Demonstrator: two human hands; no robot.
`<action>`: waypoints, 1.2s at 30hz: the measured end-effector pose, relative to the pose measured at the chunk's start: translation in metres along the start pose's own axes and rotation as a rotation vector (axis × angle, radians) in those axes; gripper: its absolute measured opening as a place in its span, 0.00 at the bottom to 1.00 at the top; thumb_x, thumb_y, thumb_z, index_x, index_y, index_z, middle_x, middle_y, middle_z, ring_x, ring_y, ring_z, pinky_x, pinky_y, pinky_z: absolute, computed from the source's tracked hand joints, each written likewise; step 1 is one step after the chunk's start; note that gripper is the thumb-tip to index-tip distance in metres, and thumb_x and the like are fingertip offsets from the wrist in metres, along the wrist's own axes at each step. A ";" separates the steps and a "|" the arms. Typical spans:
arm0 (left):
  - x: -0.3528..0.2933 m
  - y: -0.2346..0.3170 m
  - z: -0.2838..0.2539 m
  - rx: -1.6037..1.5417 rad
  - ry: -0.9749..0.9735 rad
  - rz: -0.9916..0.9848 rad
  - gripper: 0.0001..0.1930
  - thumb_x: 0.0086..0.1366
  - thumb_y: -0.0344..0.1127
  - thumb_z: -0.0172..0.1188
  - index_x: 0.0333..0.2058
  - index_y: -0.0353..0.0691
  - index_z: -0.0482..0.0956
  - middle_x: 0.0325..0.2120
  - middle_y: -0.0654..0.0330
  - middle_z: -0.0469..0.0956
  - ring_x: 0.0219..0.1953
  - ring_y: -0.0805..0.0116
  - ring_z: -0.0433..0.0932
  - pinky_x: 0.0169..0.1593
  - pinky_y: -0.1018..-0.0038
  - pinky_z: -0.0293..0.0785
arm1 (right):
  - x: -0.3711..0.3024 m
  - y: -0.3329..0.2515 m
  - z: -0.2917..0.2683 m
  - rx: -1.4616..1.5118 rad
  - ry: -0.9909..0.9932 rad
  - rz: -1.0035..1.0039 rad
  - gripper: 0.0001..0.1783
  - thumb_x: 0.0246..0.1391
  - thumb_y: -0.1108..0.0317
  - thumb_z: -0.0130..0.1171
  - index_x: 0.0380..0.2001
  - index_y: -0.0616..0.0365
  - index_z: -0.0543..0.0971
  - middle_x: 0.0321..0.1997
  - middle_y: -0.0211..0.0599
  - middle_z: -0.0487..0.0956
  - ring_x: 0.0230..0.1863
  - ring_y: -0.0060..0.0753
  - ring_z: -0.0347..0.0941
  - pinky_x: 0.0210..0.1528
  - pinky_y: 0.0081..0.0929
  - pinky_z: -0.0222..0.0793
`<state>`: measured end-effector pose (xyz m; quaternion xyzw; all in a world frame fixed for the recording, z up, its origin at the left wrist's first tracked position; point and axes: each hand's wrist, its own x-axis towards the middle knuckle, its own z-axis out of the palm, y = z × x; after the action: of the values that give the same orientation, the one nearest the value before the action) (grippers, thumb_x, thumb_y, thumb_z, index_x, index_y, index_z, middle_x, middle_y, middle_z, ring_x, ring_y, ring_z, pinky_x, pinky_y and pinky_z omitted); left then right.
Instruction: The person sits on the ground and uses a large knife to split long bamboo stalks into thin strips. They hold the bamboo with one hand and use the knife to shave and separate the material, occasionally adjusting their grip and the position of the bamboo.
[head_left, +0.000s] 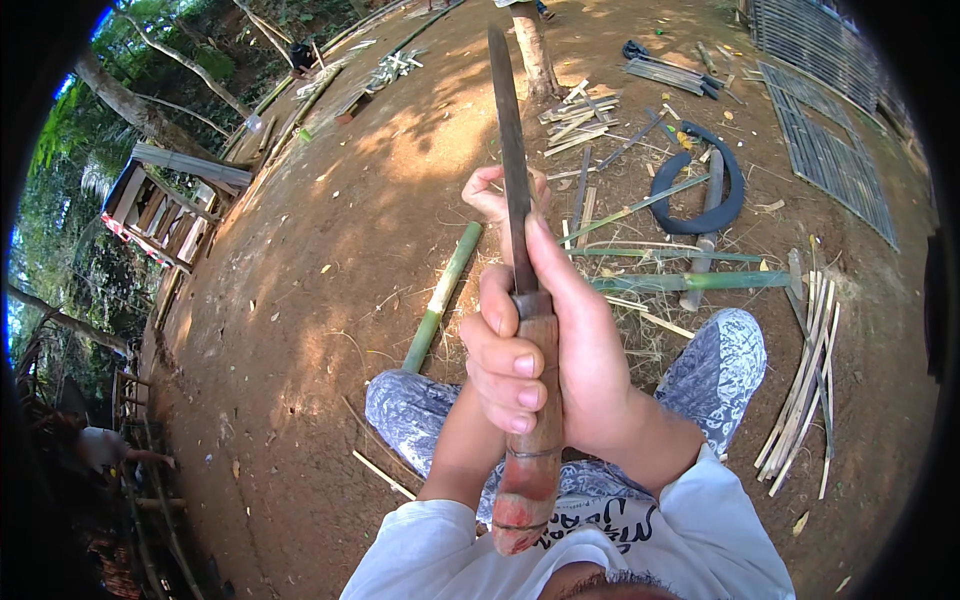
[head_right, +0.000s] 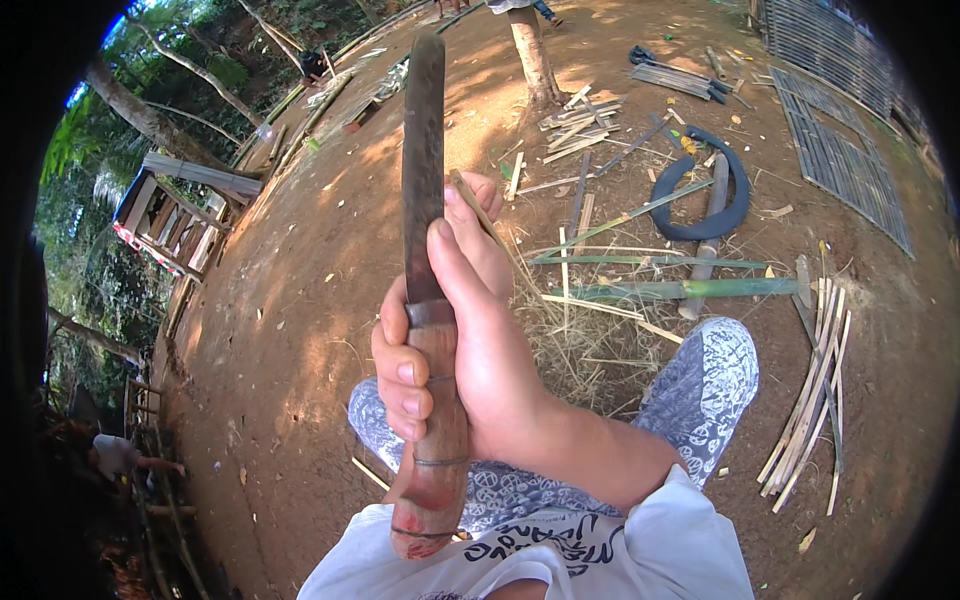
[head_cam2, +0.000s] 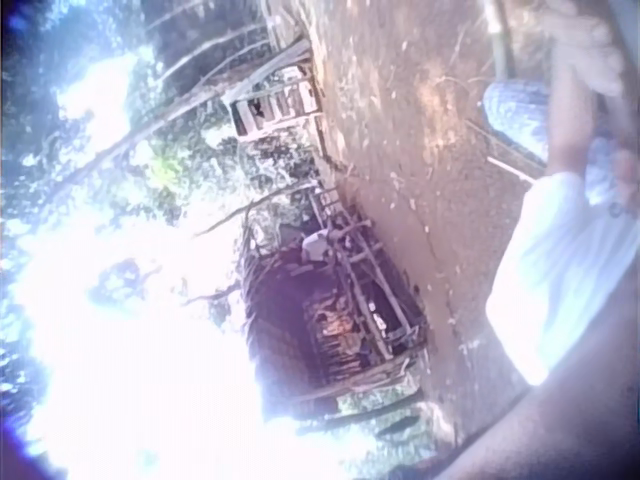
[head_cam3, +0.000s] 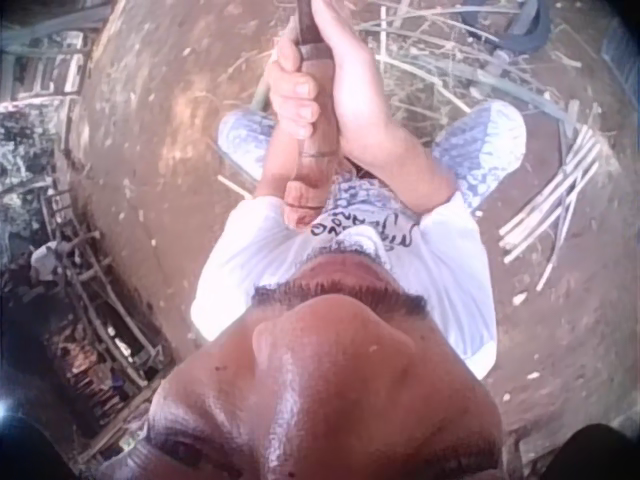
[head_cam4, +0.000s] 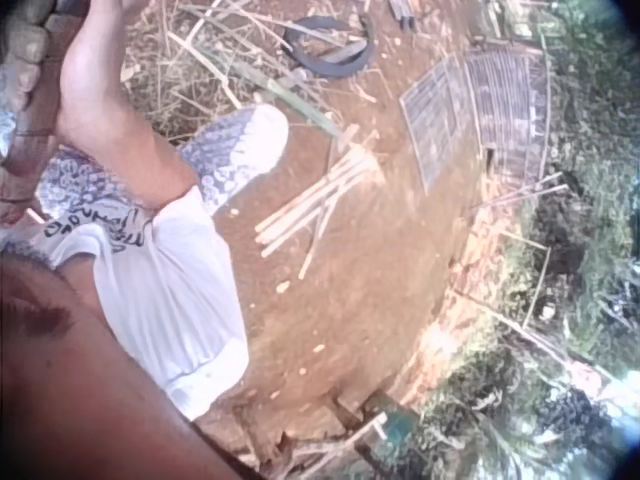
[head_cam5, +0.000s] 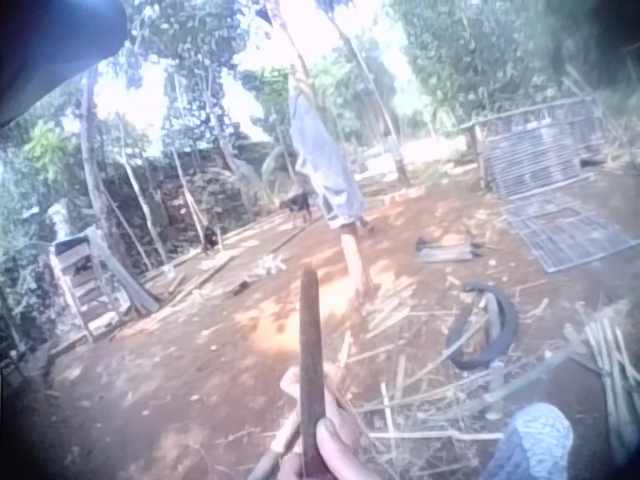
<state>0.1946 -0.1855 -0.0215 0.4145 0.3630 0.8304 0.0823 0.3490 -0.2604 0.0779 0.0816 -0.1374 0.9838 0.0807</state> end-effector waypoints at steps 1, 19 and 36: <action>0.002 -0.011 0.005 -0.028 -0.022 -0.048 0.18 0.75 0.45 0.51 0.52 0.48 0.54 0.34 0.61 0.64 0.35 0.74 0.66 0.41 0.74 0.66 | 0.007 -0.011 -0.002 0.001 -0.019 -0.043 0.35 0.66 0.31 0.39 0.26 0.53 0.72 0.14 0.30 0.66 0.12 0.27 0.65 0.14 0.31 0.65; 0.032 0.047 -0.083 0.115 0.114 0.126 0.20 0.74 0.55 0.50 0.31 0.46 0.65 0.28 0.65 0.60 0.32 0.71 0.59 0.40 0.70 0.58 | -0.034 -0.014 -0.209 -0.795 0.881 -0.525 0.13 0.64 0.60 0.61 0.37 0.61 0.79 0.17 0.28 0.74 0.14 0.17 0.68 0.15 0.19 0.62; 0.022 0.152 -0.109 -0.058 -0.077 0.164 0.25 0.76 0.58 0.38 0.35 0.42 0.71 0.22 0.65 0.60 0.22 0.75 0.57 0.25 0.77 0.53 | -0.046 0.033 -0.281 -0.829 1.077 -0.128 0.23 0.64 0.60 0.60 0.57 0.60 0.76 0.18 0.30 0.76 0.15 0.19 0.70 0.16 0.21 0.64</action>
<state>0.1233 -0.3436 0.0514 0.4720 0.3003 0.8279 0.0396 0.3486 -0.2181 -0.2051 -0.4489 -0.4386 0.7467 0.2203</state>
